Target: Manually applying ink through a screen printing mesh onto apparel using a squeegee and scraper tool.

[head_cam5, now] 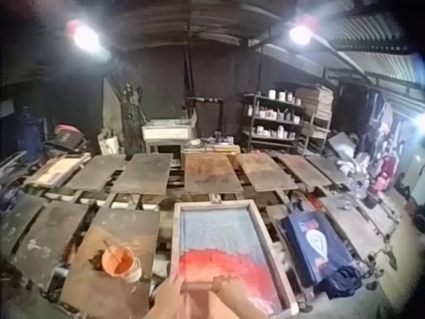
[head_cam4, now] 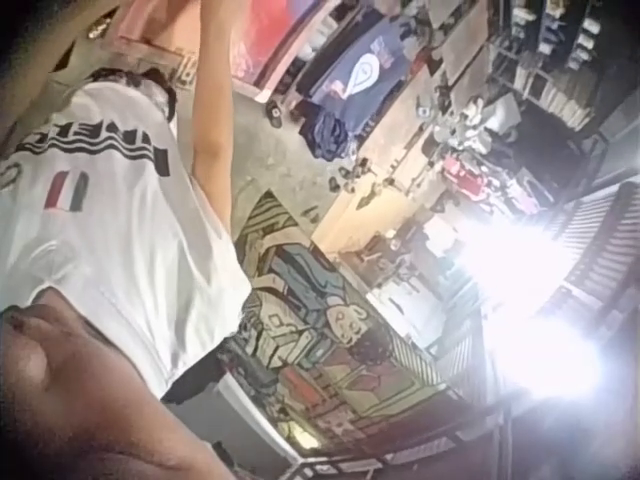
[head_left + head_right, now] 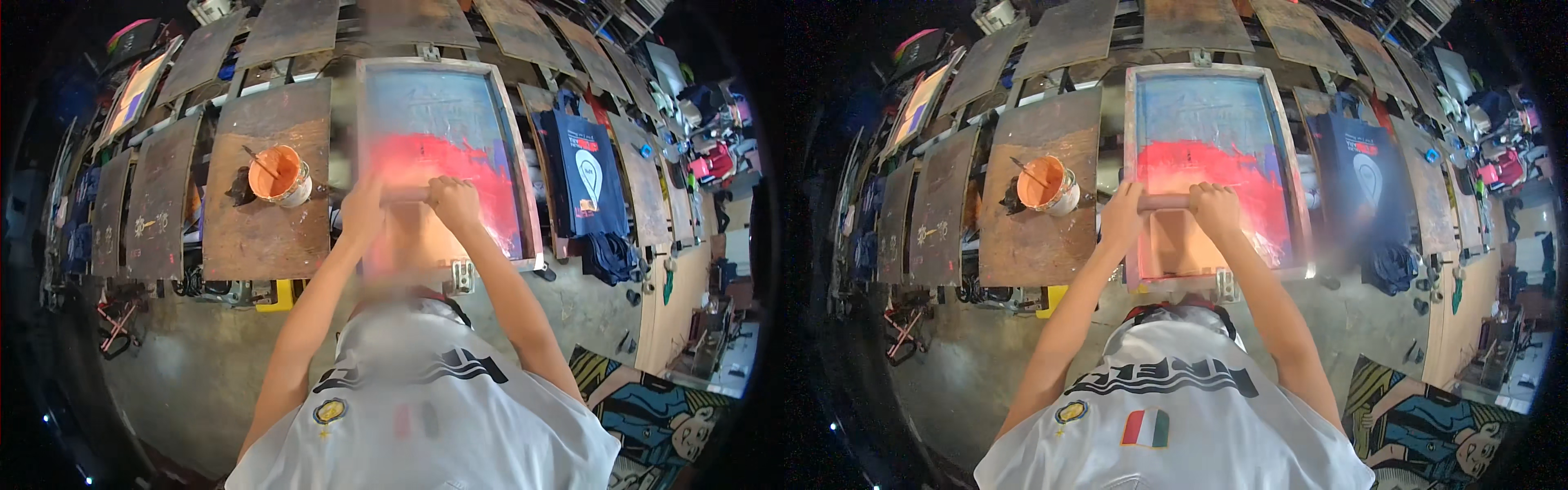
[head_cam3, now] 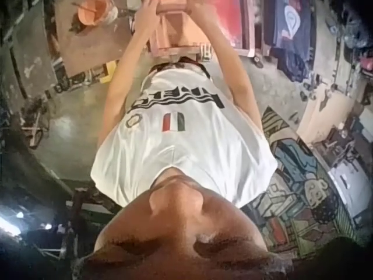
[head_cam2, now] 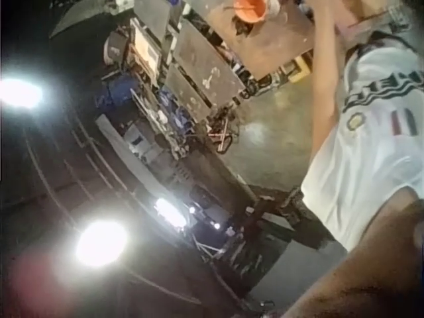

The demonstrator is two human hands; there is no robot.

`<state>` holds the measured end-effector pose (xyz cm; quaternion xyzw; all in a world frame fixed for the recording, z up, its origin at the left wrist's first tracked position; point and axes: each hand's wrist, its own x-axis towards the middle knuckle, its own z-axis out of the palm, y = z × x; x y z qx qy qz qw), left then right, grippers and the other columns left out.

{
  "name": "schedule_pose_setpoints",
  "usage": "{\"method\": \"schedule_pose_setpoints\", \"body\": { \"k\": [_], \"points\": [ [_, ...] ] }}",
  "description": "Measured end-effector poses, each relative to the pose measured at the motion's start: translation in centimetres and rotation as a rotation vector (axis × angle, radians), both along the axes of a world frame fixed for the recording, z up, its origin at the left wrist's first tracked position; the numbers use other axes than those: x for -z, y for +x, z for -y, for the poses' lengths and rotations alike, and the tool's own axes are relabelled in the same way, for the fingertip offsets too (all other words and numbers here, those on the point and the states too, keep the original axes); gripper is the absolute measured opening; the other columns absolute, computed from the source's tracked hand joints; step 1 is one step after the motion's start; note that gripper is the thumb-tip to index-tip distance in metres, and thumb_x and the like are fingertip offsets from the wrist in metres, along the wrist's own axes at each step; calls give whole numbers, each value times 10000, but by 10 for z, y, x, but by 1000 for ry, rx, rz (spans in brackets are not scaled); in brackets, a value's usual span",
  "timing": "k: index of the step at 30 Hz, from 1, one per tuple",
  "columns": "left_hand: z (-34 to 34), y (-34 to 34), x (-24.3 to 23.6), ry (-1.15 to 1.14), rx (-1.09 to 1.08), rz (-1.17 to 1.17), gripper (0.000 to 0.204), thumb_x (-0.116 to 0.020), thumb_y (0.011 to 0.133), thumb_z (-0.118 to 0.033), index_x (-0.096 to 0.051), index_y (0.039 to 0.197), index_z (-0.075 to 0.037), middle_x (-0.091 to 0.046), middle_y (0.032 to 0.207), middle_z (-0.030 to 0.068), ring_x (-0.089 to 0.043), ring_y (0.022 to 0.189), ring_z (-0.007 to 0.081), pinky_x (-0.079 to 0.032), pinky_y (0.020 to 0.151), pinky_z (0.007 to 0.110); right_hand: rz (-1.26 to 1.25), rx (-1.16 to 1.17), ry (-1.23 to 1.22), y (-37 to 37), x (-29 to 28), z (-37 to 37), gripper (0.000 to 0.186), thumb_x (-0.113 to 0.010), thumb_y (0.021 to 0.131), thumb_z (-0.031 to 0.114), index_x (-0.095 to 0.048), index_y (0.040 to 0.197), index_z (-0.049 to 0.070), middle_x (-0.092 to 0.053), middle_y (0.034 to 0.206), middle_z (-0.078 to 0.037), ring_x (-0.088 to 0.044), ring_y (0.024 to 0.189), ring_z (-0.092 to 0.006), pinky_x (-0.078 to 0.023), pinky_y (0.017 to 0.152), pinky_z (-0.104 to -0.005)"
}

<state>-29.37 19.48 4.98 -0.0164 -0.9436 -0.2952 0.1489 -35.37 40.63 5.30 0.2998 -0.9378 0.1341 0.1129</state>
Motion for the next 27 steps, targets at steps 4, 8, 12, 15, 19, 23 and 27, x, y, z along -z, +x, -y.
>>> {"method": "schedule_pose_setpoints", "body": {
  "k": [4,8,12,15,19,23,27],
  "points": [
    [1,5,30,-125,19,13,450,-707,717,-95,-597,1153,-112,-588,1110,138,-594,1023,366,-505,834,482,-109,28,10,5,38,-1,177,-743,739,224,-618,814,123,-648,836,-69,-660,785,-277,-499,715,-442],
    [-18,59,27,-43,-9,39,411,-703,722,-128,-634,1127,-127,-594,1028,124,-598,985,349,-512,819,460,-87,74,-35,54,42,-13,111,-677,722,155,-621,811,120,-627,804,-71,-652,796,-267,-492,716,-436],
    [-48,120,4,7,-60,53,334,-668,714,-7,-640,1035,-96,-598,1035,111,-601,984,364,-506,809,455,-32,-37,28,102,27,-36,104,-601,747,170,-628,830,113,-607,840,-56,-634,782,-233,-478,724,-397],
    [-52,131,7,-26,-88,113,327,-673,729,-16,-643,1045,-95,-606,1053,118,-608,977,369,-507,812,444,-19,-92,6,104,23,-45,128,-628,732,184,-651,831,107,-621,803,-61,-652,756,-237,-496,705,-399],
    [-36,104,-2,-45,-51,187,322,-746,769,-194,-641,1052,-83,-611,1066,137,-614,973,384,-506,811,455,316,-156,225,54,14,-36,163,-726,701,206,-714,834,111,-699,892,-99,-704,833,-283,-548,745,-413],
    [-14,47,3,-41,23,192,460,-779,764,-379,-614,1059,-68,-602,1045,158,-608,959,404,-497,797,486,446,-180,321,-14,3,-9,112,-735,713,199,-734,794,121,-720,962,-115,-711,890,-298,-552,782,-441],
    [-41,22,-5,-108,-156,98,391,-781,767,-276,-567,1009,-55,-602,1026,161,-601,964,408,-489,785,499,163,-61,169,-20,8,-11,145,-721,741,267,-735,853,175,-705,909,-57,-704,863,-270,-545,739,-435]
  ]
}}
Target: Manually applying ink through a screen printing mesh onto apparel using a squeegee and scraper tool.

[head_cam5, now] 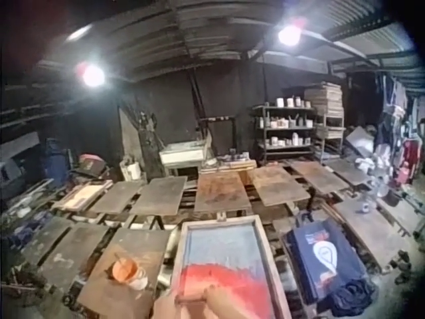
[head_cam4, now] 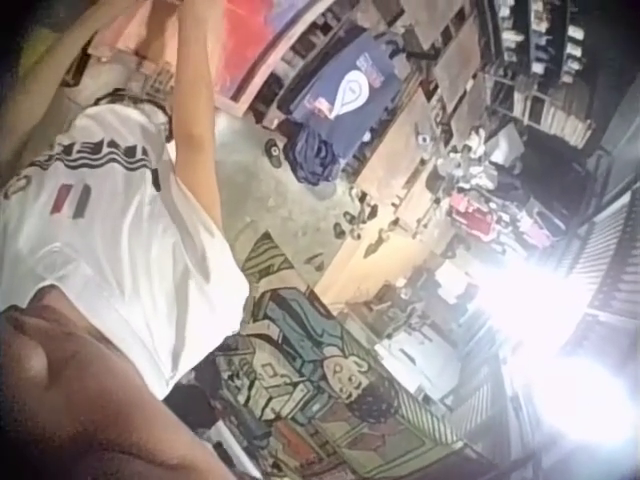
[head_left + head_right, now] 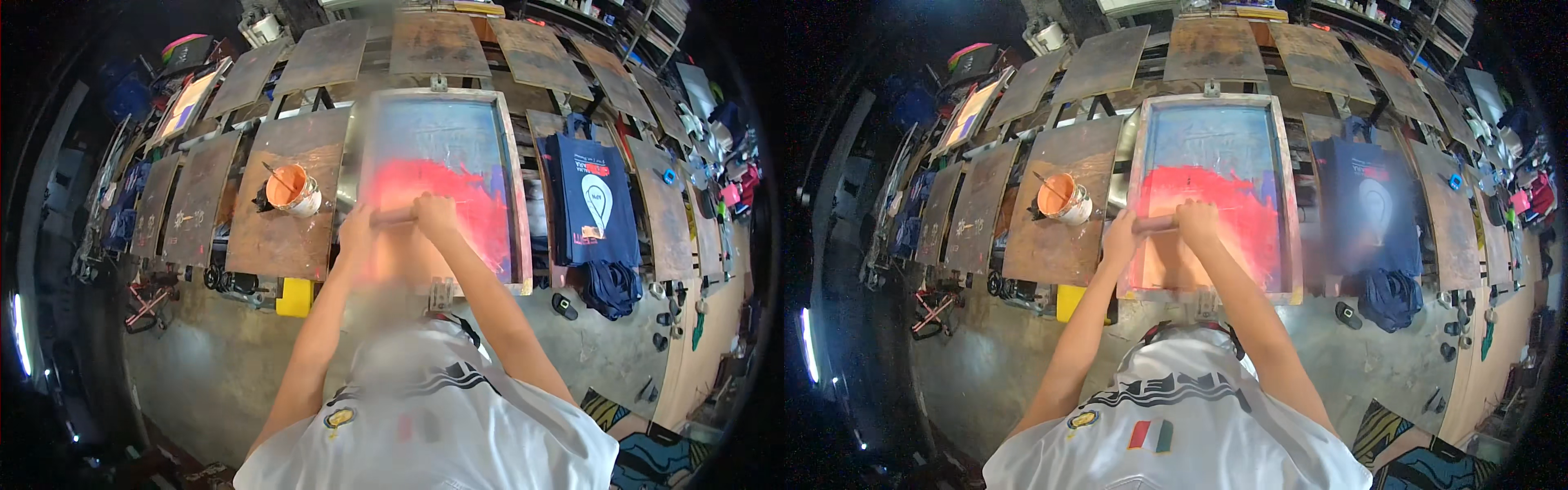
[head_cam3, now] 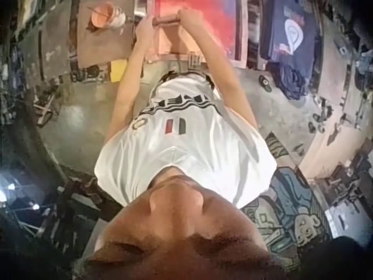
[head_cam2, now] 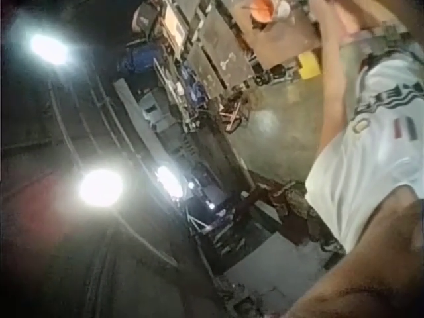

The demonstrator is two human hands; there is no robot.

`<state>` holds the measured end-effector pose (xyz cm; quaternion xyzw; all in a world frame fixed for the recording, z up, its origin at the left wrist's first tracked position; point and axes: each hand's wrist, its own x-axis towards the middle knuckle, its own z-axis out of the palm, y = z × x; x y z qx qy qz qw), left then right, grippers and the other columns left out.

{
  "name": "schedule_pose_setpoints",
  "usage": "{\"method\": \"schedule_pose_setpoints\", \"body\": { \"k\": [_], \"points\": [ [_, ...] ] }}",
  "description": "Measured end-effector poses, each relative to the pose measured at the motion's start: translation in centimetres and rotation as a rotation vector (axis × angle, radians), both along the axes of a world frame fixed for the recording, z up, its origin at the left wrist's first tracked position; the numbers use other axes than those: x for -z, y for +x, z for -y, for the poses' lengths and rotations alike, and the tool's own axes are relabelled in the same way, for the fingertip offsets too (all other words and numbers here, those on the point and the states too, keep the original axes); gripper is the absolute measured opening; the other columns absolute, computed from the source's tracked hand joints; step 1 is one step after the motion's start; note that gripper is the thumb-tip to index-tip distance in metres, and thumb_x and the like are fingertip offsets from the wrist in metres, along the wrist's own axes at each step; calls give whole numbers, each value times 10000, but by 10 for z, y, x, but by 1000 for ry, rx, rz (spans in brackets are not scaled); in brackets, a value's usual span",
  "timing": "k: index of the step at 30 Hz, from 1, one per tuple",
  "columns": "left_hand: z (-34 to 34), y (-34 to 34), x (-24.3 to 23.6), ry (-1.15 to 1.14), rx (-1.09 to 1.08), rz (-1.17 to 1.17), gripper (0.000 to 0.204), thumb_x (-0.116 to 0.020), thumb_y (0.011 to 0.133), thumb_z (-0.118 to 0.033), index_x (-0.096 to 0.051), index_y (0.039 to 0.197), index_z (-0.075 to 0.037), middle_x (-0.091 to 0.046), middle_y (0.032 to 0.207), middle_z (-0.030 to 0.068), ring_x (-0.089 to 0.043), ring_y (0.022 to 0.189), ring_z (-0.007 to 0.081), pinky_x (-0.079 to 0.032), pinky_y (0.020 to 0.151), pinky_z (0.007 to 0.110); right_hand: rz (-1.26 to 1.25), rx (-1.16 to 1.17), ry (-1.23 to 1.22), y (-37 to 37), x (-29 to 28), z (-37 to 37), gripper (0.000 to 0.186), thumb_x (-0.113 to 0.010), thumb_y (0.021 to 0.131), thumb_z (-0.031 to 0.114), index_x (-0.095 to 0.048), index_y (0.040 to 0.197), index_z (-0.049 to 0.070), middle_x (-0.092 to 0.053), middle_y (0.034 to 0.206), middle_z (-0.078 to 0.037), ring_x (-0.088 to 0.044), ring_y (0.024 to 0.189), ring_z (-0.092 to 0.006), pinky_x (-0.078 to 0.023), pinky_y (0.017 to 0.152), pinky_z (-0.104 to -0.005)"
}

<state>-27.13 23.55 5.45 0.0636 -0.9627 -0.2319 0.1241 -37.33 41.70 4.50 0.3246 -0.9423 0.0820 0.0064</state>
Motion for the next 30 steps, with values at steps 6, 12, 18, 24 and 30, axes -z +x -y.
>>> {"method": "schedule_pose_setpoints", "body": {
  "k": [6,12,18,24,30],
  "points": [
    [-45,56,14,72,-90,-89,294,-726,754,-5,-550,987,-40,-587,1035,171,-587,968,421,-484,776,490,-164,-14,-102,64,27,-38,102,-628,789,167,-687,859,120,-667,888,-40,-669,868,-226,-503,764,-404],
    [-67,119,10,80,-179,-2,325,-720,724,35,-546,990,-33,-571,1007,183,-580,946,443,-478,735,486,-110,-110,-159,110,19,-58,80,-621,771,173,-670,804,119,-649,813,-42,-661,796,-210,-500,722,-400],
    [-58,108,4,104,-188,59,305,-726,731,21,-566,982,-47,-586,981,175,-598,901,441,-487,731,473,-10,-115,-117,94,4,-55,89,-647,756,202,-667,783,120,-680,840,-64,-683,833,-224,-517,745,-398],
    [-31,49,-22,99,118,88,402,-820,699,-193,-596,1012,-74,-620,999,118,-601,966,382,-489,801,457,4,-42,-214,83,0,-59,112,-618,758,171,-636,848,108,-666,787,-88,-694,773,-250,-547,660,-396],
    [-31,-88,-45,-500,679,16,437,-838,649,-280,-621,1009,-160,-623,1022,14,-566,1054,235,-445,908,393,162,390,-330,89,-9,-68,464,-641,759,87,-506,1203,78,-639,934,-160,-676,784,-336,-533,659,-467]
  ]
}}
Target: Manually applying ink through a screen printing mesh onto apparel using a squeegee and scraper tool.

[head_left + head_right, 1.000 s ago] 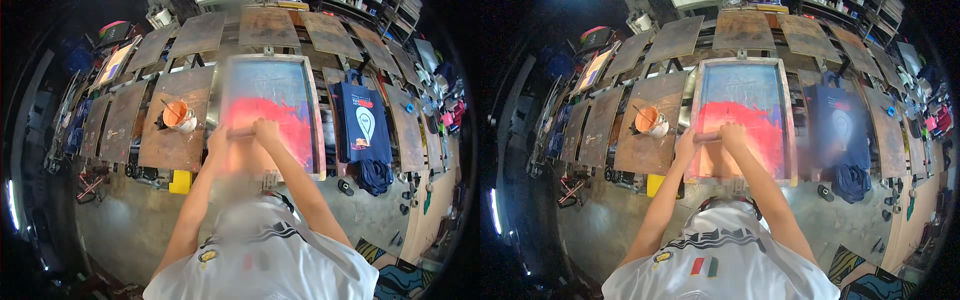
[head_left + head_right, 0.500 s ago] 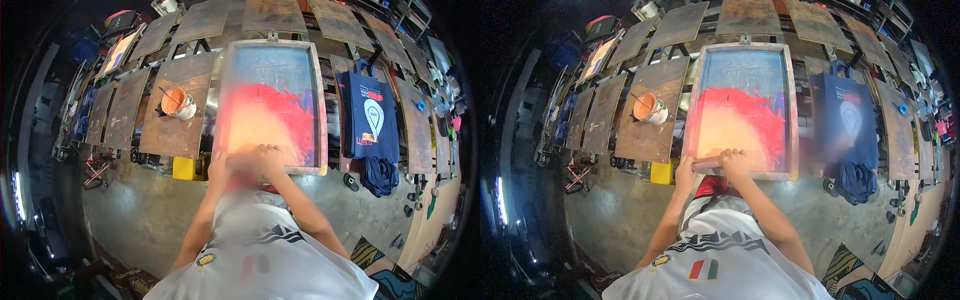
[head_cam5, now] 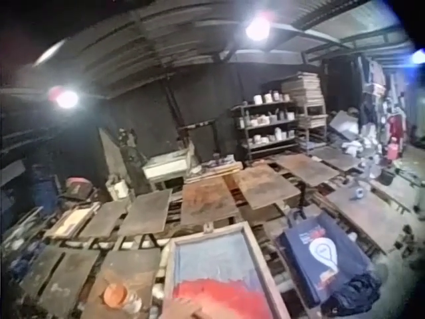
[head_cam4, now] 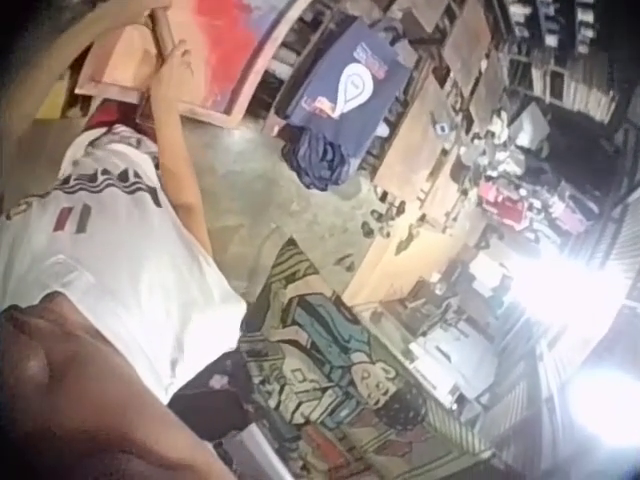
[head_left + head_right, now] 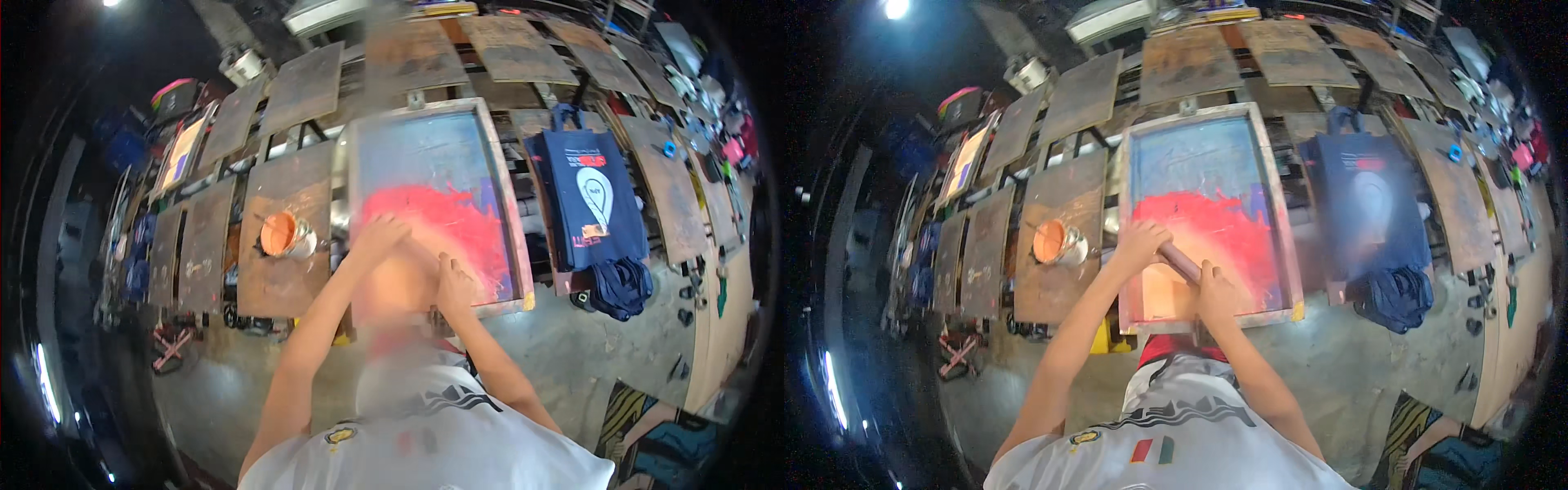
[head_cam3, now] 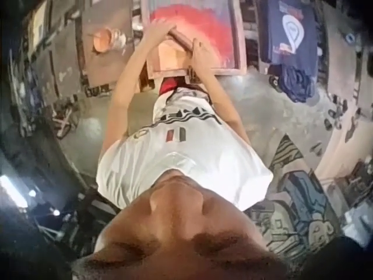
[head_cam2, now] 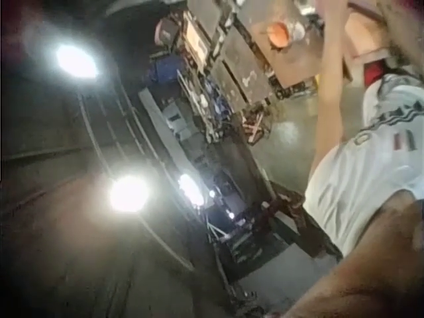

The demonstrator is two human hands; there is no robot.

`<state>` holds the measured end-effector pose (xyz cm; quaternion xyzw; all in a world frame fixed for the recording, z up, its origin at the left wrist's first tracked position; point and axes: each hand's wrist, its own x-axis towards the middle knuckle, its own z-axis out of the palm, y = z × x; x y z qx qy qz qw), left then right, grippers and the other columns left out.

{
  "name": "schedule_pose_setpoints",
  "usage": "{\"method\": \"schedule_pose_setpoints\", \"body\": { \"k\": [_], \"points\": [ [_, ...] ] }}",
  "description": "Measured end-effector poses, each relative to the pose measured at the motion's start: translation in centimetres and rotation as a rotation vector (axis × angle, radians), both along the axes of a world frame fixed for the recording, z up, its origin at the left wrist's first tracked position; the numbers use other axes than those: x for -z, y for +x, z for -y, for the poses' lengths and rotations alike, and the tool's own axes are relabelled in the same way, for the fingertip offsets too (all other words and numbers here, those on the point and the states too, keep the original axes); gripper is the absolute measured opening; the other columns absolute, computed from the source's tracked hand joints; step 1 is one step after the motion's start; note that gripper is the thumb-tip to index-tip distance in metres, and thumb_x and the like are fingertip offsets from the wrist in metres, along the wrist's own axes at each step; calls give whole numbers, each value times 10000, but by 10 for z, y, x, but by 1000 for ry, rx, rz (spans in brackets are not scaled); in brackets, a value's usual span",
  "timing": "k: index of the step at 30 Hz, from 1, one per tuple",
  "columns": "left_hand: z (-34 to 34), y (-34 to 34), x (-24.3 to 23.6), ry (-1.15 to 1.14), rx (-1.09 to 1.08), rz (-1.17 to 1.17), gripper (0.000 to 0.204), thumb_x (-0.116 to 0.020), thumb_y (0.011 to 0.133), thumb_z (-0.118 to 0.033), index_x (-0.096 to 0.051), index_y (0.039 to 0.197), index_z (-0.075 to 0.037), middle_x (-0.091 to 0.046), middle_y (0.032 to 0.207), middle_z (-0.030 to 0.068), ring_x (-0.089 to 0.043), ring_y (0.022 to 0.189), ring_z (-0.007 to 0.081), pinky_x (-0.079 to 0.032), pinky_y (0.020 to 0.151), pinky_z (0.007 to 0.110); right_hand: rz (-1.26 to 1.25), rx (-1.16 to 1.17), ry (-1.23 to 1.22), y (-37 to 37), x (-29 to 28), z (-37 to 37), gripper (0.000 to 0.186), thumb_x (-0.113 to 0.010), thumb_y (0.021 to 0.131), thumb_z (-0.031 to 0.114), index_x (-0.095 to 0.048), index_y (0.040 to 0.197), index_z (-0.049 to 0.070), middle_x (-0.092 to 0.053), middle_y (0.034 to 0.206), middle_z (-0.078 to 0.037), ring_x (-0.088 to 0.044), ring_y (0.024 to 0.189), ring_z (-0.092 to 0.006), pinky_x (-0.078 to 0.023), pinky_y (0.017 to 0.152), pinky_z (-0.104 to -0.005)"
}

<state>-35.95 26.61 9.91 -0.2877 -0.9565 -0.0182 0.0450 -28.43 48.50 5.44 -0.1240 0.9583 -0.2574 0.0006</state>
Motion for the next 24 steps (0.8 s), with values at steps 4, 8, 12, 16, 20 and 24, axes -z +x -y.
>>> {"method": "schedule_pose_setpoints", "body": {
  "k": [4,8,12,16,20,24],
  "points": [
    [-44,-71,2,-214,333,-30,522,-836,613,-377,-612,1045,-188,-597,1070,-34,-547,1080,191,-436,914,394,-2,242,-23,-8,17,-10,454,-652,817,194,-468,1199,34,-639,918,-201,-664,760,-393,-500,615,-516],
    [-31,-109,35,-341,424,-69,573,-808,641,-432,-586,1113,-195,-588,1070,-41,-545,1079,182,-438,911,369,223,301,-147,-23,-1,1,441,-695,852,294,-472,1137,42,-634,932,-227,-656,787,-434,-509,650,-538],
    [-15,-120,36,-290,433,-14,259,-683,797,-262,-618,1033,-178,-621,1048,-5,-569,1088,201,-458,909,399,255,286,-200,-40,-7,12,408,-689,861,280,-477,1109,34,-633,963,-224,-661,838,-423,-516,695,-531],
    [18,-114,34,-146,200,125,509,-754,740,-391,-592,1162,-156,-614,1137,24,-563,1131,242,-437,943,450,272,194,-70,-77,30,36,366,-674,852,270,-502,1077,38,-648,976,-215,-672,850,-407,-533,706,-519],
    [56,-91,44,1,-49,179,659,-766,698,-504,-577,1217,-144,-608,1151,36,-557,1134,265,-408,952,477,173,9,18,-119,55,53,325,-659,823,256,-552,1063,66,-679,960,-194,-690,877,-389,-560,733,-506],
    [93,-41,63,83,-324,100,645,-743,723,-524,-574,1213,-140,-623,1107,45,-576,1099,268,-393,887,460,193,-194,157,-144,27,78,337,-685,782,270,-624,1063,95,-703,967,-167,-701,904,-369,-572,744,-491]
  ]
}}
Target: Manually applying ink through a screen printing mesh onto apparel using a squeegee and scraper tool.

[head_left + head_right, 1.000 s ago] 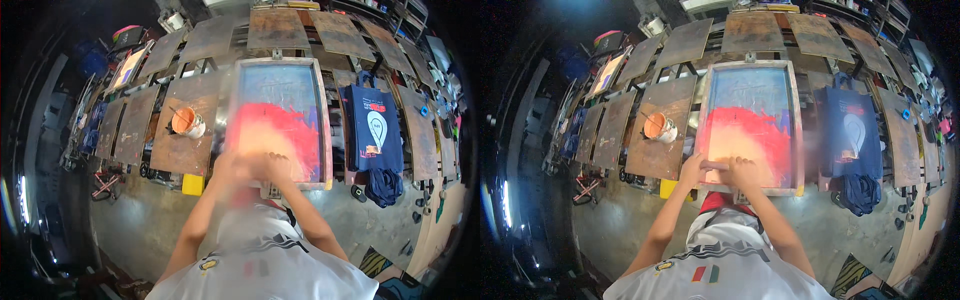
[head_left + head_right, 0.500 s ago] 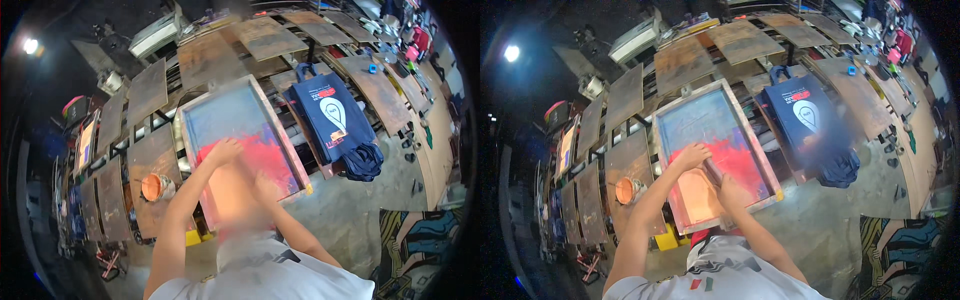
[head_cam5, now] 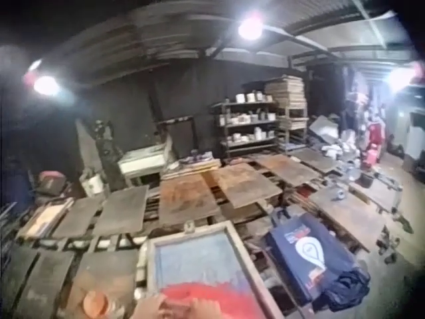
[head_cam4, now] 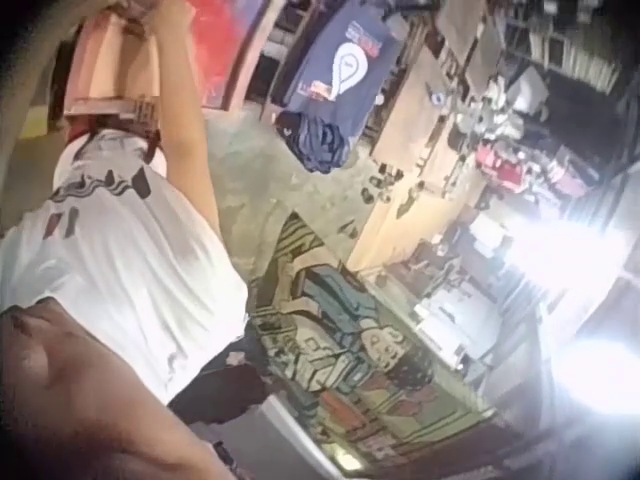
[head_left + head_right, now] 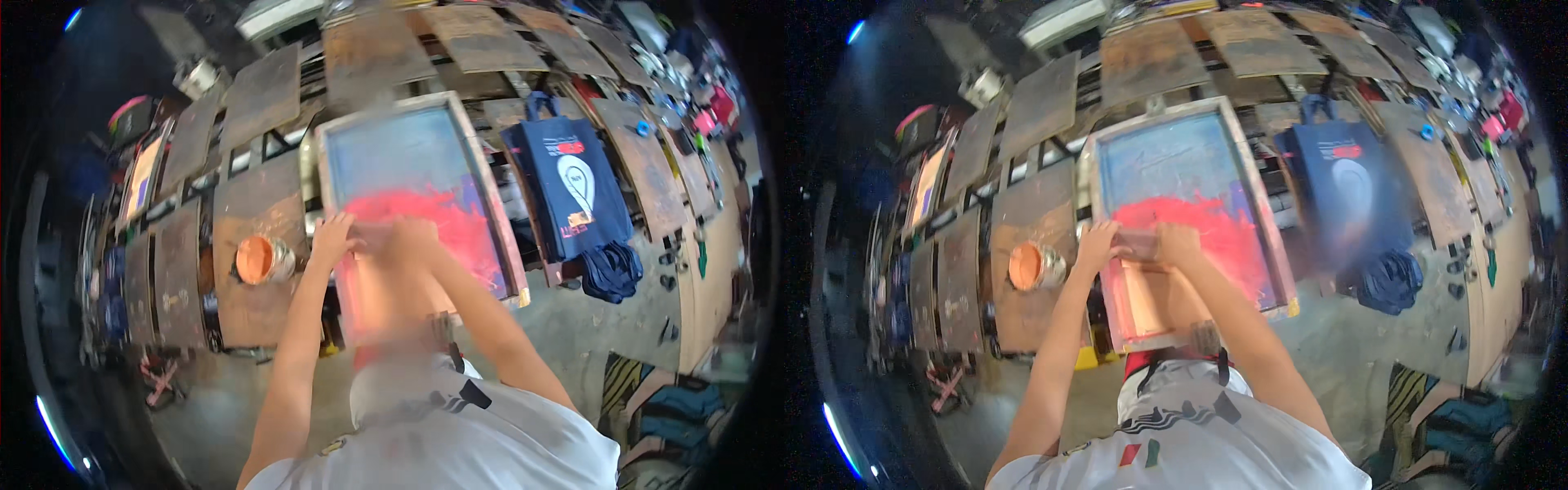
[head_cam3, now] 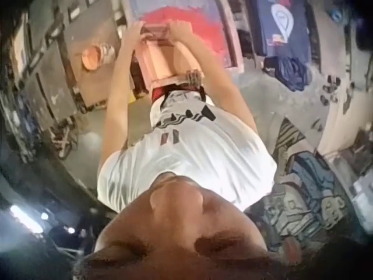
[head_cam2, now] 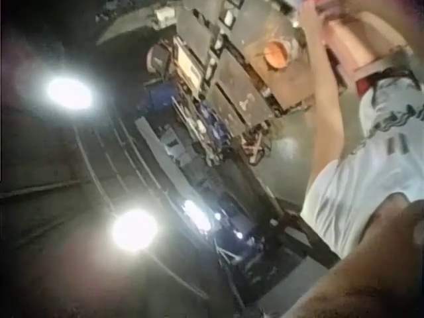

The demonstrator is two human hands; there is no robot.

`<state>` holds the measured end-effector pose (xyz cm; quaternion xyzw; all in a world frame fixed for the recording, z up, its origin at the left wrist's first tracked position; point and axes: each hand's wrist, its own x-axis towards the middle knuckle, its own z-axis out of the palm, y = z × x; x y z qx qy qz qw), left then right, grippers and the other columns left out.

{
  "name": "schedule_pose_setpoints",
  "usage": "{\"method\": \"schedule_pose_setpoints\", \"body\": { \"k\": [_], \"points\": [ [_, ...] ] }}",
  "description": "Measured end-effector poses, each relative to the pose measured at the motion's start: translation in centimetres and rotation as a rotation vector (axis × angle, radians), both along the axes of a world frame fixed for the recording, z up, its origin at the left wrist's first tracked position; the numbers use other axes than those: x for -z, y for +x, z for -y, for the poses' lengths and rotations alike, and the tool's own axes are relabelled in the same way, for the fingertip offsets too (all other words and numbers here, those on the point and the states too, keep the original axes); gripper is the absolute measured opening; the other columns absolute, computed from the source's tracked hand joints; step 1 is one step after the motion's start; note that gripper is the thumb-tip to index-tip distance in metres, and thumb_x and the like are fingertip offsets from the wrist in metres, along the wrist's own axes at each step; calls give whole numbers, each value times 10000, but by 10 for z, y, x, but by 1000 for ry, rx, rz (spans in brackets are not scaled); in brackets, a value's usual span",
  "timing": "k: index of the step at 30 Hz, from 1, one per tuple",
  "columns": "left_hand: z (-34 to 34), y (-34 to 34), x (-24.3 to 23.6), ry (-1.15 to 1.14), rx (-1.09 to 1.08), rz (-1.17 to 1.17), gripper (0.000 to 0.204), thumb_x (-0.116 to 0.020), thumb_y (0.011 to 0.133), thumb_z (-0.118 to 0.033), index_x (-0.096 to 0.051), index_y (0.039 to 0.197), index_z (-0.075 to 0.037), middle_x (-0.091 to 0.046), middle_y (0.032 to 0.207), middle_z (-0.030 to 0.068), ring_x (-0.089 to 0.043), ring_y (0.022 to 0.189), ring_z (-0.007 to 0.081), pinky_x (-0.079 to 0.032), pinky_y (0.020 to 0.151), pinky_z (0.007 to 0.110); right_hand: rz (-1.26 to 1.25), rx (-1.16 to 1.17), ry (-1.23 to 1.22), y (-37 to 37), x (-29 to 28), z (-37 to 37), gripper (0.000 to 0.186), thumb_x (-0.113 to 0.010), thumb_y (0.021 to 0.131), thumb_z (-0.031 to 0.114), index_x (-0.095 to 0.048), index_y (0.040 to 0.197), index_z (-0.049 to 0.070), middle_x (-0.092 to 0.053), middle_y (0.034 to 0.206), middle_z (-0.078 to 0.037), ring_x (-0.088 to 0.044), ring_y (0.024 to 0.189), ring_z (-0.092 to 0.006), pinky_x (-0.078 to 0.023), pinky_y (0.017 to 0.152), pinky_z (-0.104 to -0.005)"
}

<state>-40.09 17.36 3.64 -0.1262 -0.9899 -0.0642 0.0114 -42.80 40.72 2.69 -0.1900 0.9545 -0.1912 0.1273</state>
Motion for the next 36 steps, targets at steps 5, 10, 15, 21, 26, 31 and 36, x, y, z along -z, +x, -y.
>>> {"method": "schedule_pose_setpoints", "body": {
  "k": [5,10,15,21,26,31,36],
  "points": [
    [-2,72,11,145,-243,-196,574,-714,750,-553,-576,1062,-90,-622,975,102,-605,965,306,-388,808,450,-4,-393,181,-20,-18,25,451,-777,673,365,-685,1043,124,-725,1031,-123,-706,960,-325,-576,764,-485],
    [-18,130,17,239,-384,-268,522,-731,746,-537,-536,944,-95,-579,896,86,-595,911,310,-380,758,437,43,-649,309,-13,-21,35,604,-802,636,469,-634,1124,154,-711,1048,-133,-684,984,-322,-553,784,-487],
    [-29,145,17,164,-384,-194,556,-747,748,-507,-565,1079,-98,-624,1029,74,-606,995,288,-402,836,450,-86,-631,189,18,-20,7,535,-790,654,436,-625,1066,137,-704,1003,-137,-682,934,-345,-544,744,-501],
    [-44,85,-36,-46,-173,-128,606,-791,708,-418,-565,1197,-141,-591,1186,40,-554,1144,243,-403,946,435,-209,-271,-5,87,-30,-40,504,-740,791,389,-528,1105,56,-652,989,-180,-667,900,-402,-546,713,-507],
    [-92,19,-46,-77,226,-248,666,-856,625,-311,-567,1206,-159,-580,1200,22,-554,1169,234,-420,949,421,-345,244,-173,125,-34,-66,449,-683,876,253,-446,1215,80,-600,1014,-178,-655,869,-418,-538,662,-505],
    [-102,-15,-30,75,276,-134,629,-877,602,-286,-602,1153,-162,-592,1196,19,-556,1152,260,-443,962,438,-323,317,-40,105,-26,-68,425,-647,868,192,-459,1241,117,-604,1037,-166,-676,839,-391,-550,641,-500],
    [-69,-23,-10,144,234,-65,650,-845,664,-294,-553,1227,-151,-572,1207,27,-583,1123,282,-448,932,442,-289,264,48,74,-22,-49,435,-675,830,282,-495,1199,137,-636,1022,-144,-694,829,-367,-565,619,-489]
  ]
}}
